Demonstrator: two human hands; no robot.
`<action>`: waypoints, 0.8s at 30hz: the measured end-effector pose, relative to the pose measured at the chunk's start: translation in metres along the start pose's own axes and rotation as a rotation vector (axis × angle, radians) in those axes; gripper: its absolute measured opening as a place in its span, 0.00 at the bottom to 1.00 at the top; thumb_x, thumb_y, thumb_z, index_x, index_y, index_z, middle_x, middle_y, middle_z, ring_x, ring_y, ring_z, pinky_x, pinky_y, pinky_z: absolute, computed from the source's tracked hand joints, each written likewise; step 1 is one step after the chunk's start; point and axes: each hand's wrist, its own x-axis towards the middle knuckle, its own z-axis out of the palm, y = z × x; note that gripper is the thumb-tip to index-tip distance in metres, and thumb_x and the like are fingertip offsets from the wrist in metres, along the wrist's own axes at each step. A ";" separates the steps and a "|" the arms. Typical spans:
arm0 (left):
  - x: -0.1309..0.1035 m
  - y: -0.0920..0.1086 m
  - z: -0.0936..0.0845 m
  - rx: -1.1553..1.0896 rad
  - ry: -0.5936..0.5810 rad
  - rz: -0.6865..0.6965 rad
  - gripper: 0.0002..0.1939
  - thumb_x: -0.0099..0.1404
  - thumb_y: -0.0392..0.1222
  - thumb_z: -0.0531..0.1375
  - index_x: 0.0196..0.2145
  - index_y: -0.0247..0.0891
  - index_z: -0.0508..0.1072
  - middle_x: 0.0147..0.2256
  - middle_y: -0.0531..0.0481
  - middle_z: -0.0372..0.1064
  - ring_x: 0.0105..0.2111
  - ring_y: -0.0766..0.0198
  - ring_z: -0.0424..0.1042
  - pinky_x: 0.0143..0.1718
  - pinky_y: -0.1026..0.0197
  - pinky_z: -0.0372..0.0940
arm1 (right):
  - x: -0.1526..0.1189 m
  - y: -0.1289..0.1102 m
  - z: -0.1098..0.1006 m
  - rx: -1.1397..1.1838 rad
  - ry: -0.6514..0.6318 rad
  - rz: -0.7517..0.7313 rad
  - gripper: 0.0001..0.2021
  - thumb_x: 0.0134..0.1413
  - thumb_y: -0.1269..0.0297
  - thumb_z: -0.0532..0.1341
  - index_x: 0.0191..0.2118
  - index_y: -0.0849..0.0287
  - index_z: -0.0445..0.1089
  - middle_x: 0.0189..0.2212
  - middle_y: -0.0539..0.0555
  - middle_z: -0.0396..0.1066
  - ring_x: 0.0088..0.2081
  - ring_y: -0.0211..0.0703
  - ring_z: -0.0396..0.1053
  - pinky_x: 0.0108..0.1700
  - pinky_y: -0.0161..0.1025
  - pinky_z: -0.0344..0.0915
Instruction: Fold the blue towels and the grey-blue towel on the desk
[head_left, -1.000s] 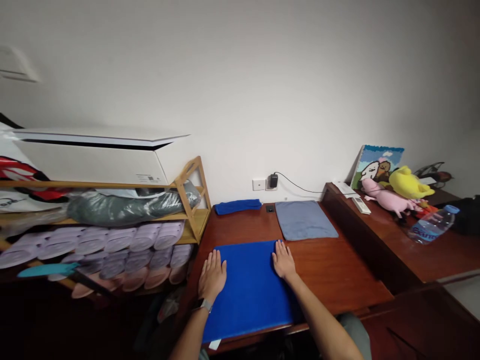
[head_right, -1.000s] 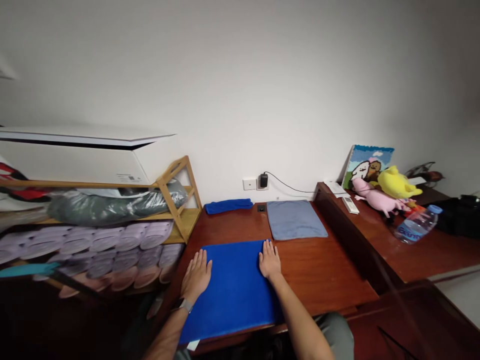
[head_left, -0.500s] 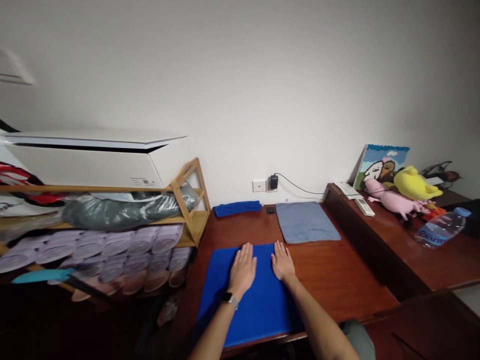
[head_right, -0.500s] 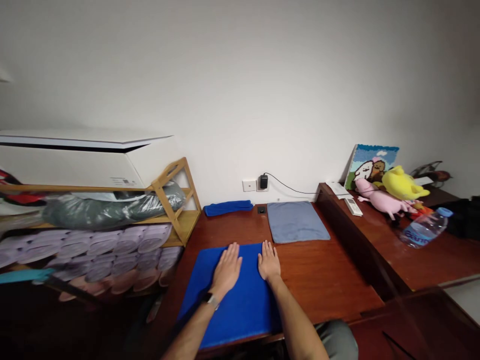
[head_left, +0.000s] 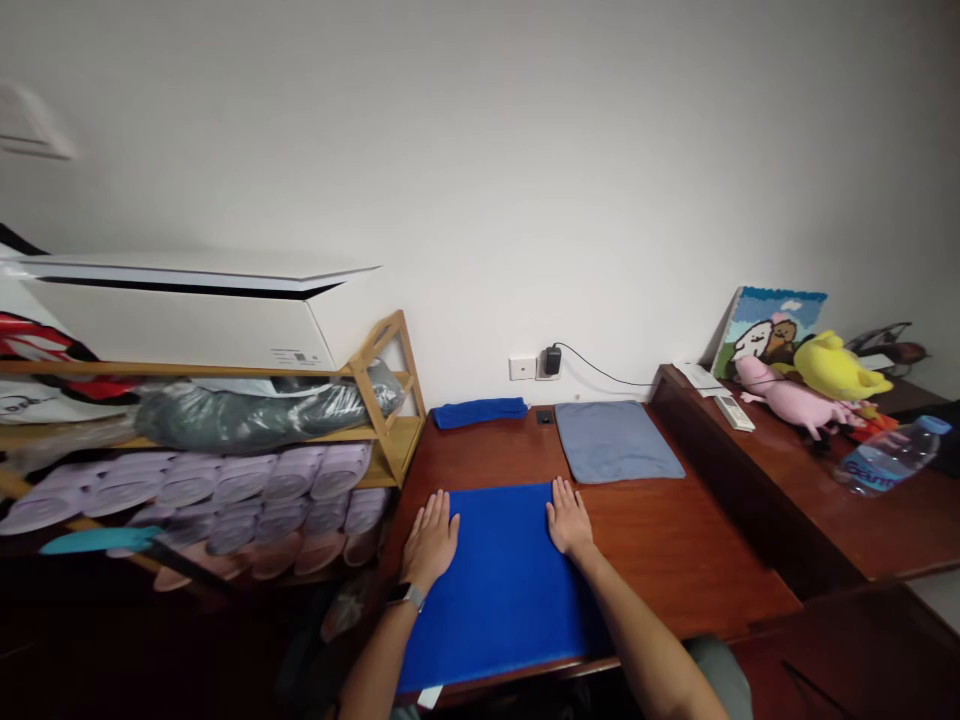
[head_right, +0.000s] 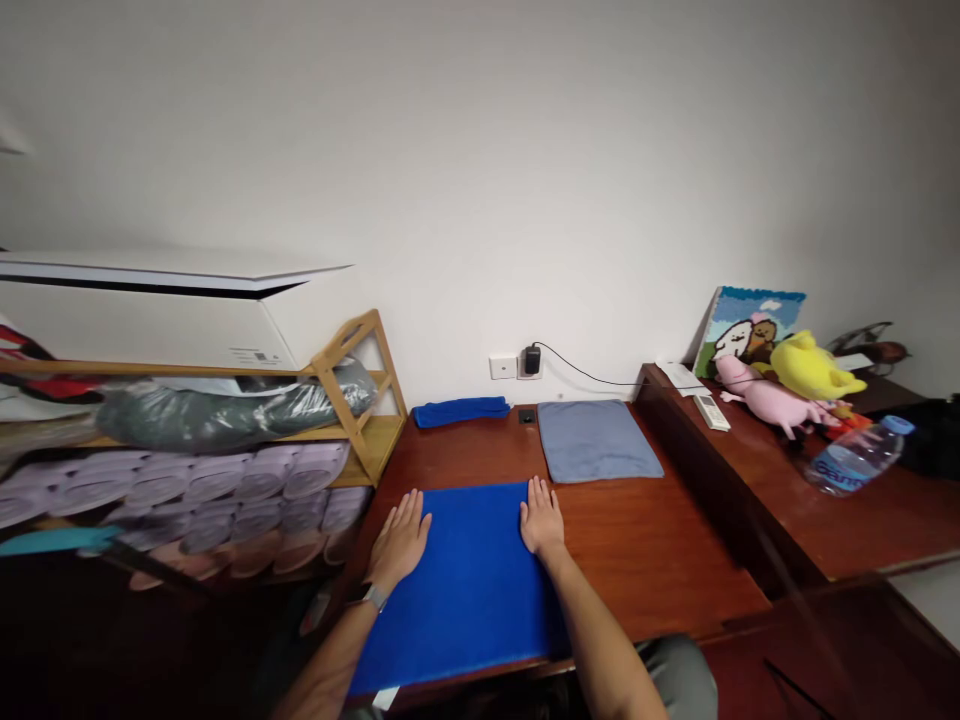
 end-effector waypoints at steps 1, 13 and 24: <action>0.001 0.002 -0.001 -0.004 -0.008 -0.005 0.36 0.79 0.50 0.41 0.76 0.28 0.62 0.75 0.33 0.62 0.76 0.46 0.59 0.76 0.37 0.55 | 0.002 -0.001 -0.002 -0.002 -0.006 -0.002 0.34 0.78 0.58 0.38 0.82 0.67 0.43 0.82 0.58 0.39 0.82 0.48 0.38 0.81 0.50 0.38; -0.001 0.038 -0.022 -0.025 0.049 0.038 0.36 0.80 0.51 0.41 0.75 0.27 0.62 0.75 0.33 0.59 0.77 0.46 0.57 0.78 0.40 0.51 | -0.024 -0.004 -0.012 0.010 0.059 -0.036 0.33 0.79 0.57 0.39 0.82 0.66 0.46 0.81 0.57 0.43 0.82 0.46 0.40 0.81 0.47 0.40; -0.047 0.133 0.008 -0.055 -0.066 0.214 0.33 0.81 0.53 0.43 0.75 0.37 0.64 0.74 0.38 0.62 0.75 0.47 0.61 0.75 0.38 0.59 | -0.052 -0.007 0.006 0.024 0.016 -0.016 0.33 0.79 0.58 0.38 0.82 0.66 0.44 0.81 0.57 0.41 0.82 0.47 0.39 0.81 0.48 0.40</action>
